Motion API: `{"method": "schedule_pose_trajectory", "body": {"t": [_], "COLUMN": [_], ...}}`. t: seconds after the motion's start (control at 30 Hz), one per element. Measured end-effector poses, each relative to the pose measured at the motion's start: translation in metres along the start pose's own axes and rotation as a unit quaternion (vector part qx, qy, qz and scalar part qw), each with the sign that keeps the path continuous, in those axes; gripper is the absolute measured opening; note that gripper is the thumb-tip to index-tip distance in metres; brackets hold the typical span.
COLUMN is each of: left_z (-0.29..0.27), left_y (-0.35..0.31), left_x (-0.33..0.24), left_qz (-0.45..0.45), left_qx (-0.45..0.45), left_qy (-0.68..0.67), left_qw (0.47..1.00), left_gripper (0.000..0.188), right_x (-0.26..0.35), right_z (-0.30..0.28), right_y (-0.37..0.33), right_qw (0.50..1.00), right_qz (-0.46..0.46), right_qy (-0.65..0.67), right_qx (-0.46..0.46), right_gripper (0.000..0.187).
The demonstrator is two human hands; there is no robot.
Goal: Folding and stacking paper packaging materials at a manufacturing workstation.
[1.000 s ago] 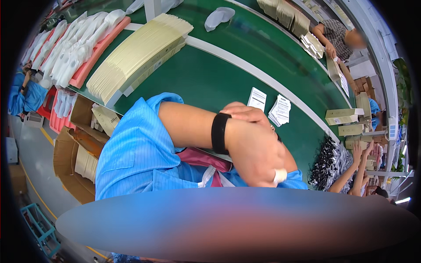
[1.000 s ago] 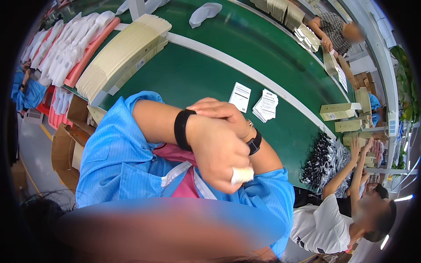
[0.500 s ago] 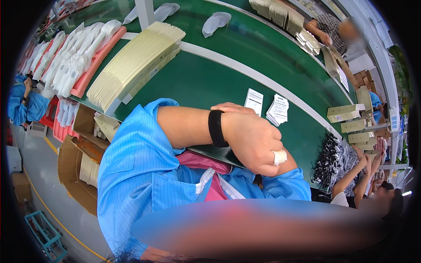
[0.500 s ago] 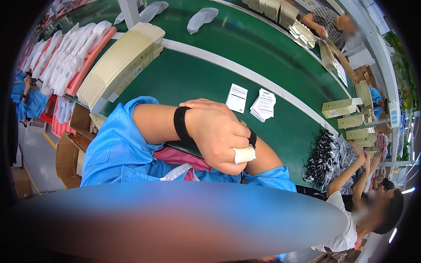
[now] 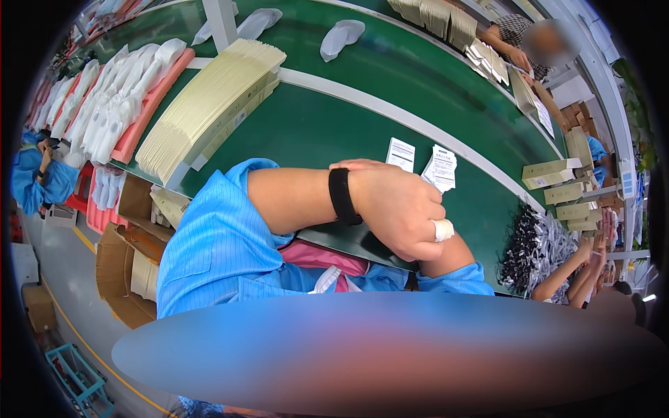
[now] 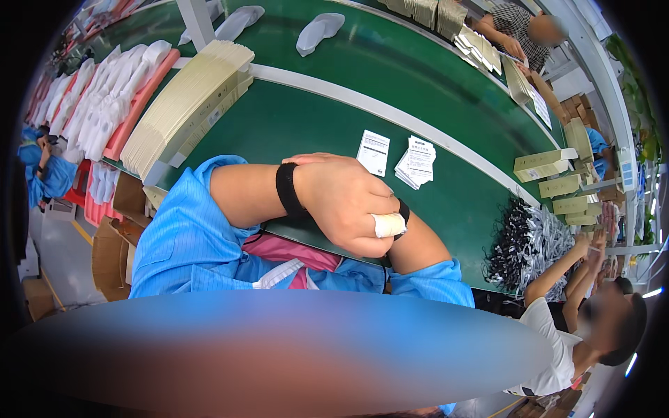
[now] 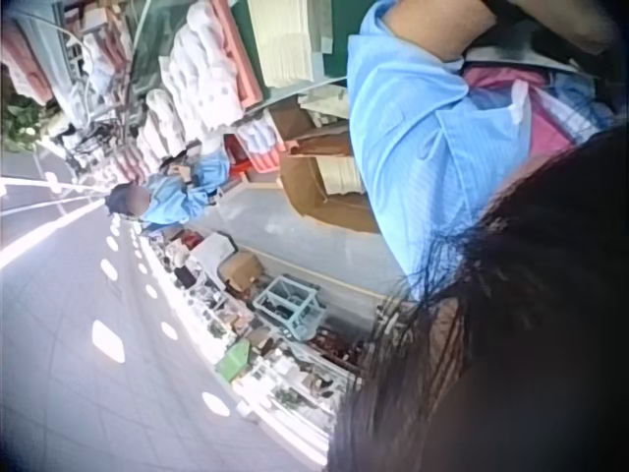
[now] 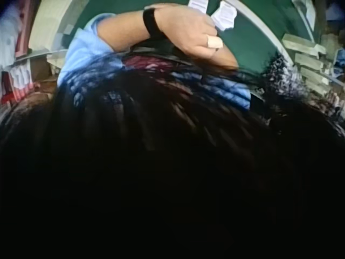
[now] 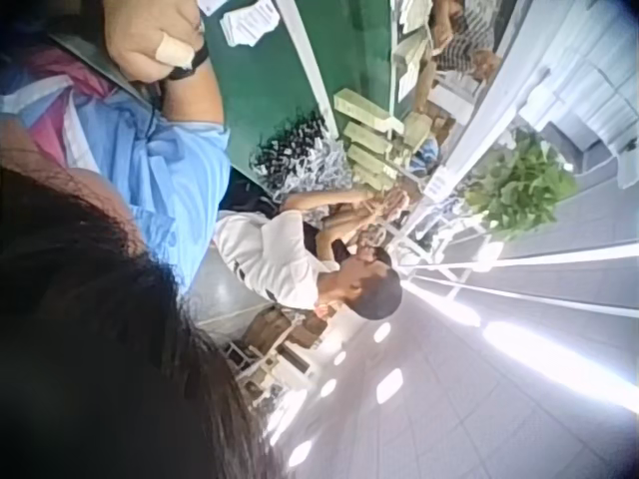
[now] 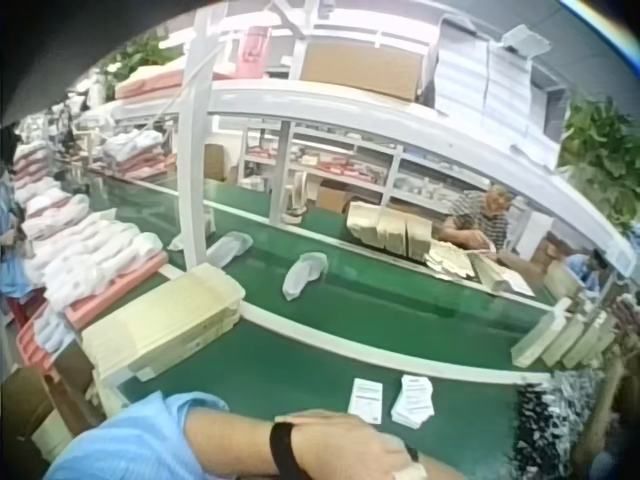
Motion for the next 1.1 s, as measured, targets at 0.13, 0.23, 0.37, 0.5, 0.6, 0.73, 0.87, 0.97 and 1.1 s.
{"method": "schedule_pose_trajectory", "body": {"t": [0.13, 0.23, 0.37, 0.5, 0.6, 0.73, 0.87, 0.97, 1.1], "left_z": [-0.002, -0.006, -0.013, -0.017, -0.015, -0.005, -0.002, -0.002, -0.001], "left_y": [-0.002, 0.004, 0.006, 0.004, 0.005, 0.003, 0.002, 0.002, 0.002], "left_x": [-0.001, -0.019, -0.043, -0.054, -0.063, -0.072, -0.076, -0.077, -0.078], "left_qz": [0.018, 0.039, 0.123, 0.146, 0.173, 0.172, 0.181, 0.179, 0.178], "left_qx": [-0.01, -0.007, -0.03, -0.032, -0.03, -0.009, -0.013, -0.011, -0.008], "left_qy": [0.005, 0.01, 0.042, 0.044, 0.025, 0.007, 0.024, 0.011, 0.001], "left_qw": [1.0, 0.999, 0.991, 0.988, 0.984, 0.985, 0.983, 0.984, 0.984], "left_gripper": [0.013, 0.014, 0.014, 0.015, 0.014, 0.015, 0.016, 0.016, 0.017], "right_x": [-0.006, -0.011, 0.016, 0.013, 0.012, 0.015, 0.025, 0.025, 0.025], "right_z": [-0.005, -0.005, -0.011, -0.01, 0.007, 0.015, 0.028, 0.026, 0.023], "right_y": [0.001, -0.006, 0.005, 0.006, -0.002, -0.005, -0.008, -0.005, -0.005], "right_qw": [0.998, 0.996, 0.973, 0.97, 0.964, 0.953, 0.901, 0.904, 0.907], "right_qz": [0.041, 0.061, -0.154, -0.148, -0.116, -0.116, -0.206, -0.199, -0.19], "right_qy": [0.036, 0.05, -0.118, -0.136, -0.15, -0.191, -0.26, -0.252, -0.25], "right_qx": [-0.037, -0.053, 0.124, 0.137, 0.184, 0.205, 0.279, 0.281, 0.281], "right_gripper": [0.041, 0.041, 0.048, 0.047, 0.045, 0.037, 0.026, 0.021, 0.016]}}
Point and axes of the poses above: each hand's wrist, its own y-axis towards the middle knuckle, its own z-axis out of the palm, x = y × z, the point moved 8 cm from there along y, towards the middle knuckle, and after that the axes turned 7 degrees about -z, right-handed, at the moved point
